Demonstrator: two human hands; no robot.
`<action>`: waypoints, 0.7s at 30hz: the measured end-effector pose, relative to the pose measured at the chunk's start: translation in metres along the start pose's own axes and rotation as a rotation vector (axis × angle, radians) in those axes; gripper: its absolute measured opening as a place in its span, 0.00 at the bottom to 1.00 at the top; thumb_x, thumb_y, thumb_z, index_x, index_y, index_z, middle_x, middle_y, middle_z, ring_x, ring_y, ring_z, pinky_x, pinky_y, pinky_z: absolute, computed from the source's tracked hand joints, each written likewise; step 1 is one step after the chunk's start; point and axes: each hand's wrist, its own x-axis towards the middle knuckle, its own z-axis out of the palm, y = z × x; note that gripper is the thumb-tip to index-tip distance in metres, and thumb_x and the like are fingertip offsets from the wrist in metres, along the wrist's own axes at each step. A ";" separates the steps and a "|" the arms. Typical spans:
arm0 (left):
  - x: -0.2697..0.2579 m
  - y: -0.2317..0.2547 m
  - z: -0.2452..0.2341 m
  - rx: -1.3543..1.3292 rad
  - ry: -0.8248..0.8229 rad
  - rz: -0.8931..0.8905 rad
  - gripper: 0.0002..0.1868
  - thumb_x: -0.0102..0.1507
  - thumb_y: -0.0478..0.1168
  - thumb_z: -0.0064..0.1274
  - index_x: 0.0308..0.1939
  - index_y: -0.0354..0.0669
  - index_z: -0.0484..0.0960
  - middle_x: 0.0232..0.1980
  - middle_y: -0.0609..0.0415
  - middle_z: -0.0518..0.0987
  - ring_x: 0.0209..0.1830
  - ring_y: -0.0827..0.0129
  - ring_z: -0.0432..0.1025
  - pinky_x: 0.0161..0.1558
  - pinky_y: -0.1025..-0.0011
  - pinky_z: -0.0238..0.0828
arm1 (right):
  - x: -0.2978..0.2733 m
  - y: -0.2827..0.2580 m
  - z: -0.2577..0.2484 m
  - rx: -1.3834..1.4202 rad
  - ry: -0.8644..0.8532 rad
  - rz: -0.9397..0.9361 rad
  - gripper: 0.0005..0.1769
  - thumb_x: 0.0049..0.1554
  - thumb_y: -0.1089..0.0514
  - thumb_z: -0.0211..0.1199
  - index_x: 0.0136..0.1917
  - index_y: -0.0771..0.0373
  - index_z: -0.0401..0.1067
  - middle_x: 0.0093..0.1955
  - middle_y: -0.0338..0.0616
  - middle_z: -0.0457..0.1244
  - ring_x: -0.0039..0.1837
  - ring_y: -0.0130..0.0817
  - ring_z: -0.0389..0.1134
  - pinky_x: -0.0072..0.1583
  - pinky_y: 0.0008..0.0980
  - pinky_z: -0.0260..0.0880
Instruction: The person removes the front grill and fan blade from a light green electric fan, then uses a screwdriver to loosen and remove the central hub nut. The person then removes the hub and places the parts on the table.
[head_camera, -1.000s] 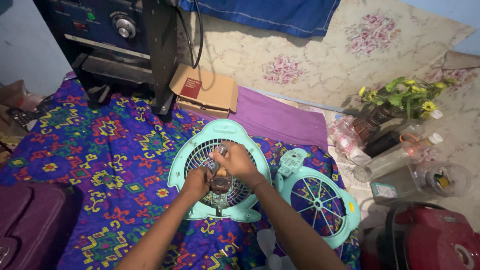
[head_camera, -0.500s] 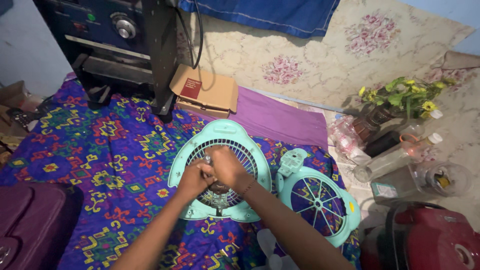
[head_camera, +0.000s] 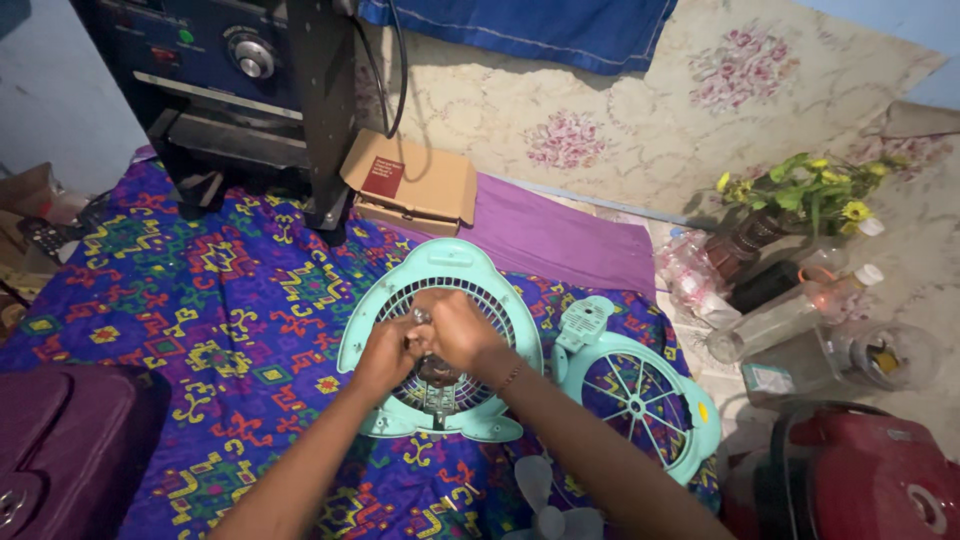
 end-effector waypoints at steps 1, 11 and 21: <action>0.000 0.001 -0.001 0.037 -0.017 -0.013 0.05 0.57 0.27 0.55 0.37 0.33 0.82 0.39 0.43 0.83 0.37 0.54 0.80 0.41 0.63 0.75 | 0.000 -0.001 0.003 -0.003 0.023 0.020 0.09 0.51 0.62 0.68 0.43 0.67 0.72 0.42 0.56 0.67 0.46 0.54 0.70 0.49 0.45 0.70; -0.006 0.013 0.006 0.149 -0.050 -0.085 0.20 0.53 0.34 0.64 0.50 0.39 0.80 0.46 0.45 0.77 0.47 0.50 0.74 0.51 0.58 0.71 | -0.045 0.070 -0.020 0.782 0.901 0.310 0.12 0.65 0.53 0.61 0.58 0.60 0.72 0.44 0.37 0.63 0.40 0.28 0.63 0.42 0.26 0.67; -0.008 0.023 0.020 0.200 -0.159 -0.062 0.20 0.56 0.37 0.61 0.54 0.44 0.82 0.50 0.46 0.79 0.57 0.49 0.71 0.61 0.57 0.66 | -0.221 0.200 -0.058 0.615 0.849 0.859 0.15 0.56 0.51 0.66 0.48 0.65 0.80 0.33 0.35 0.62 0.33 0.25 0.58 0.35 0.28 0.55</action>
